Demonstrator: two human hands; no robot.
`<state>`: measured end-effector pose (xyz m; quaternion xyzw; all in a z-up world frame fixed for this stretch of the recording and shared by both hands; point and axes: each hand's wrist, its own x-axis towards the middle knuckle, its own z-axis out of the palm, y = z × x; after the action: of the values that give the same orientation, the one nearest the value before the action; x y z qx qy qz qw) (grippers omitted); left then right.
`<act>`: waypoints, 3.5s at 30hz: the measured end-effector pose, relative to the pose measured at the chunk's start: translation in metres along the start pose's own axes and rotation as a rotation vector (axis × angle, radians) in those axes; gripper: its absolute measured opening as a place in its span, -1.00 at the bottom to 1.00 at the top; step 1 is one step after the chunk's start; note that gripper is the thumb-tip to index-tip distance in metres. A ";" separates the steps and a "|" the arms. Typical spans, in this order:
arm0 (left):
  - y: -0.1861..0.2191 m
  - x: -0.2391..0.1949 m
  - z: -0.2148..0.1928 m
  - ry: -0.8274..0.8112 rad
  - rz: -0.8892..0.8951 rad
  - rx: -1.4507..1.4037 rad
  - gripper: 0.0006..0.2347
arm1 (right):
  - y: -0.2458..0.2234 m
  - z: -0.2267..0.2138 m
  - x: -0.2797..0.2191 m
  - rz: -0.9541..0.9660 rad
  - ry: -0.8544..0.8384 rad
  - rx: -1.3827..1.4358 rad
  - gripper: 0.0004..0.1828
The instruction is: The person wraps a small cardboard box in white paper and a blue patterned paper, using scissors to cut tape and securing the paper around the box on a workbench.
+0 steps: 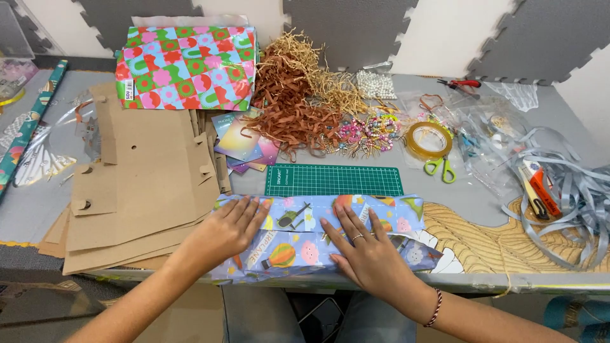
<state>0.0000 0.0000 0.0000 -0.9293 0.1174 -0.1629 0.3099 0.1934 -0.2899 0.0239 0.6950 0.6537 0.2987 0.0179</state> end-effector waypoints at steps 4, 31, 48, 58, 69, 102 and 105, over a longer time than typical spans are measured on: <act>-0.003 -0.012 0.010 0.164 -0.111 0.120 -0.66 | -0.001 0.003 -0.001 0.007 -0.002 0.020 -0.27; 0.085 0.104 -0.036 0.067 -0.467 -0.827 -0.23 | 0.023 -0.007 -0.003 0.001 -0.067 0.326 -0.25; 0.087 0.106 -0.044 0.092 -0.551 -0.882 -0.45 | 0.034 -0.048 -0.012 0.039 0.197 0.438 -0.73; 0.086 0.107 -0.034 0.147 -0.559 -0.898 -0.54 | -0.005 -0.027 -0.028 0.111 0.113 0.259 -0.52; 0.025 0.127 0.004 0.124 -0.170 -1.041 -0.50 | 0.054 -0.043 -0.041 0.162 -0.112 0.236 -0.42; -0.009 0.150 -0.014 -0.096 -0.239 -1.344 -0.60 | 0.124 -0.006 -0.065 0.111 0.119 0.689 -0.66; -0.010 0.149 -0.014 -0.084 -0.243 -1.346 -0.60 | 0.140 0.017 -0.069 0.269 0.171 0.862 -0.72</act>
<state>0.1331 -0.0473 0.0508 -0.9317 0.0761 -0.0520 -0.3513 0.3294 -0.3677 0.0408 0.6906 0.6215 0.0553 -0.3657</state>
